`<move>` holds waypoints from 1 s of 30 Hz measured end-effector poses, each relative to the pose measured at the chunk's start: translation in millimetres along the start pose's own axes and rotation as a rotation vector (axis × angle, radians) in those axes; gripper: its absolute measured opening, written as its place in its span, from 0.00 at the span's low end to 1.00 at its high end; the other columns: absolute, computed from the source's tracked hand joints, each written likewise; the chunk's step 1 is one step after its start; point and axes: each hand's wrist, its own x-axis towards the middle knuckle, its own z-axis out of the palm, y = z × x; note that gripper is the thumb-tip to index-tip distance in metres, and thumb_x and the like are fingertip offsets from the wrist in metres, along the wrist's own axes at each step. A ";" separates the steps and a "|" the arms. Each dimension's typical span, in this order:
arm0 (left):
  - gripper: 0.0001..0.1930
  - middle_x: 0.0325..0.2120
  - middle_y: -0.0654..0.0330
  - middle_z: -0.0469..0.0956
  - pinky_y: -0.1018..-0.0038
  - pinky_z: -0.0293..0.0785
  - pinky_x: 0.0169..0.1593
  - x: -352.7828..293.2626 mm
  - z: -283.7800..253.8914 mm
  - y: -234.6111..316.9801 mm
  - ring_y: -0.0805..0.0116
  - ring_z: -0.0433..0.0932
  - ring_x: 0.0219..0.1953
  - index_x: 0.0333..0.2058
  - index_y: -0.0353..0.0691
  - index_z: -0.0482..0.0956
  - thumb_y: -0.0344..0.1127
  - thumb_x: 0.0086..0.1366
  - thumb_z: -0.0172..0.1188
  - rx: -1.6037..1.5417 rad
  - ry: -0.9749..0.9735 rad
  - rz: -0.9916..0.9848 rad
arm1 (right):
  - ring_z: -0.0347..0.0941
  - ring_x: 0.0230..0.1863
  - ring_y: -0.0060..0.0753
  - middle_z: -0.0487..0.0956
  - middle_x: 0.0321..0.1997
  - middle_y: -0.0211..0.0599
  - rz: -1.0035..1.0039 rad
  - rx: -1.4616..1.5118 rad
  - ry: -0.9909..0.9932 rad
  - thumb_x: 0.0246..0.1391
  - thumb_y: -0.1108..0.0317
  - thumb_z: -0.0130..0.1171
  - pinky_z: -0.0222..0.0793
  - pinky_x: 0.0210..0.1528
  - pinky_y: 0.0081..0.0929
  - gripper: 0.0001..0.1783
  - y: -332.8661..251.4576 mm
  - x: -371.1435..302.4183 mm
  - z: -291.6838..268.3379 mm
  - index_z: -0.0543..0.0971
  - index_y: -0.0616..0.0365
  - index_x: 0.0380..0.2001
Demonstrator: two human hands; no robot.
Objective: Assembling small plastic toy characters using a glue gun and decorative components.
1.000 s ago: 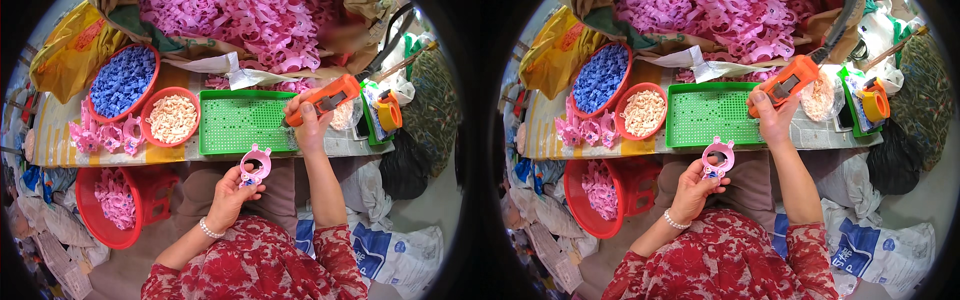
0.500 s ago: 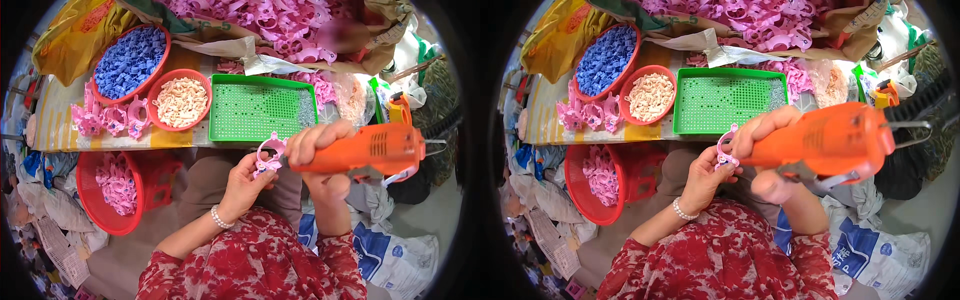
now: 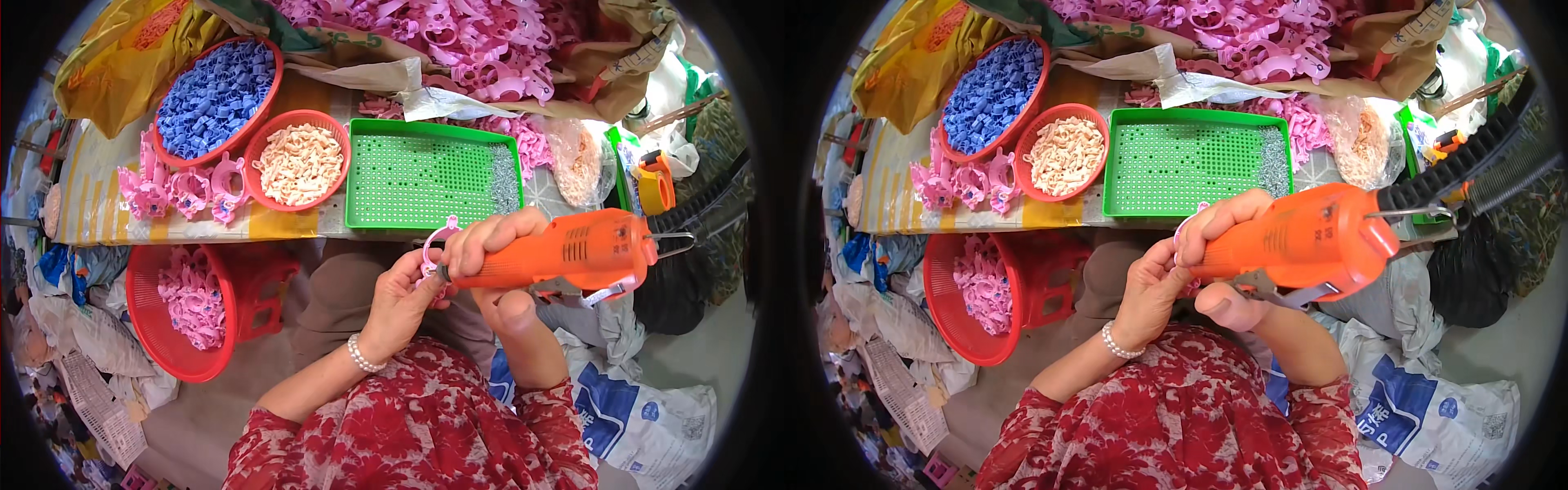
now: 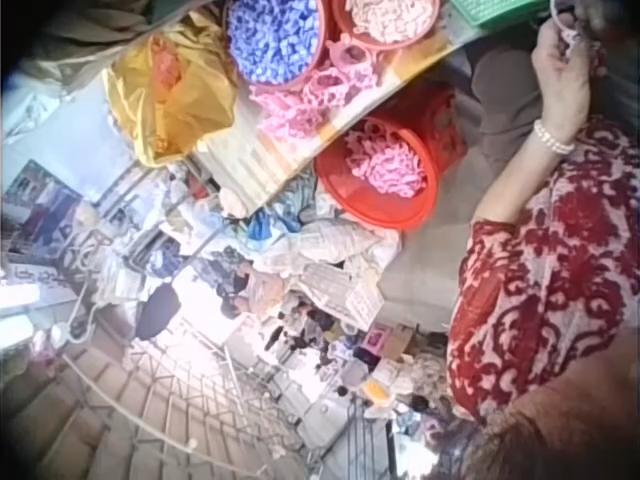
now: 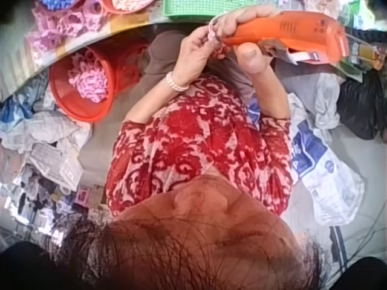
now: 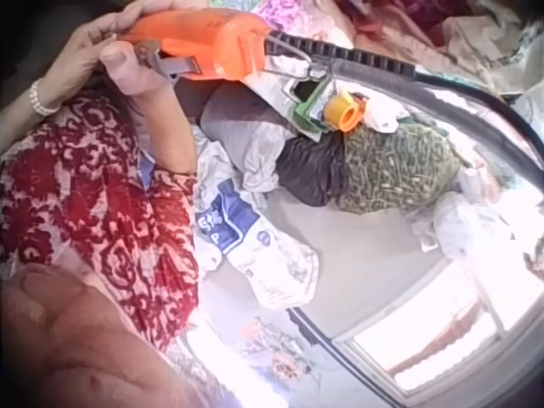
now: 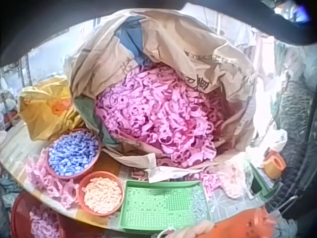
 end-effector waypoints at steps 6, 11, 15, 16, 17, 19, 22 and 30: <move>0.15 0.36 0.63 0.76 0.80 0.75 0.36 -2.0 2.7 -1.9 0.76 0.76 0.34 0.50 0.38 0.68 0.33 0.65 0.52 0.035 -0.007 0.024 | 0.68 0.29 0.29 0.69 0.28 0.33 0.041 0.015 0.000 0.39 0.43 0.68 0.67 0.41 0.32 0.35 6.0 -3.7 -2.5 0.61 0.54 0.37; 0.15 0.36 0.63 0.76 0.81 0.74 0.36 -3.1 3.7 -2.9 0.76 0.76 0.34 0.50 0.38 0.69 0.32 0.65 0.52 0.061 -0.002 0.037 | 0.68 0.30 0.30 0.70 0.28 0.34 0.018 0.037 -0.011 0.39 0.44 0.68 0.68 0.39 0.31 0.35 8.1 -5.4 -2.9 0.61 0.55 0.37; 0.15 0.35 0.62 0.76 0.81 0.74 0.36 -1.8 3.5 -3.3 0.76 0.76 0.34 0.50 0.37 0.69 0.31 0.65 0.52 0.060 -0.035 0.075 | 0.68 0.29 0.30 0.70 0.28 0.34 0.023 0.029 0.016 0.39 0.44 0.68 0.68 0.38 0.31 0.35 2.8 -4.5 0.5 0.61 0.55 0.37; 0.15 0.35 0.62 0.76 0.81 0.74 0.36 -1.4 3.9 -2.4 0.76 0.76 0.34 0.50 0.37 0.69 0.31 0.65 0.52 0.062 -0.037 0.077 | 0.68 0.29 0.30 0.70 0.28 0.34 0.021 0.012 0.022 0.38 0.44 0.68 0.68 0.38 0.31 0.35 1.3 -3.1 1.3 0.61 0.55 0.37; 0.16 0.35 0.62 0.76 0.81 0.74 0.35 -1.1 4.2 -1.6 0.76 0.76 0.33 0.50 0.37 0.69 0.30 0.64 0.52 0.053 -0.022 0.063 | 0.68 0.29 0.30 0.70 0.28 0.34 0.018 0.012 0.022 0.38 0.44 0.68 0.68 0.38 0.31 0.35 0.0 -2.0 1.2 0.61 0.55 0.37; 0.16 0.35 0.62 0.76 0.81 0.74 0.35 -1.1 3.6 -1.0 0.76 0.76 0.33 0.50 0.36 0.68 0.30 0.64 0.53 0.044 -0.007 0.049 | 0.69 0.29 0.29 0.70 0.28 0.34 0.049 0.021 0.012 0.38 0.43 0.68 0.68 0.37 0.31 0.36 -2.7 -0.8 -0.4 0.61 0.55 0.37; 0.17 0.35 0.61 0.76 0.81 0.75 0.34 -1.7 -0.6 -2.7 0.75 0.77 0.32 0.51 0.36 0.68 0.29 0.64 0.53 0.078 0.005 0.031 | 0.69 0.29 0.29 0.70 0.27 0.33 0.006 0.003 -0.002 0.39 0.41 0.67 0.68 0.36 0.31 0.36 -10.0 2.2 -0.6 0.61 0.55 0.37; 0.19 0.38 0.58 0.76 0.79 0.76 0.36 -5.7 -8.1 -2.9 0.72 0.78 0.34 0.53 0.35 0.65 0.29 0.64 0.52 0.017 0.008 -0.100 | 0.68 0.25 0.29 0.70 0.26 0.34 -0.083 -0.089 0.070 0.42 0.42 0.65 0.67 0.33 0.31 0.34 -13.4 30.0 -21.6 0.62 0.56 0.37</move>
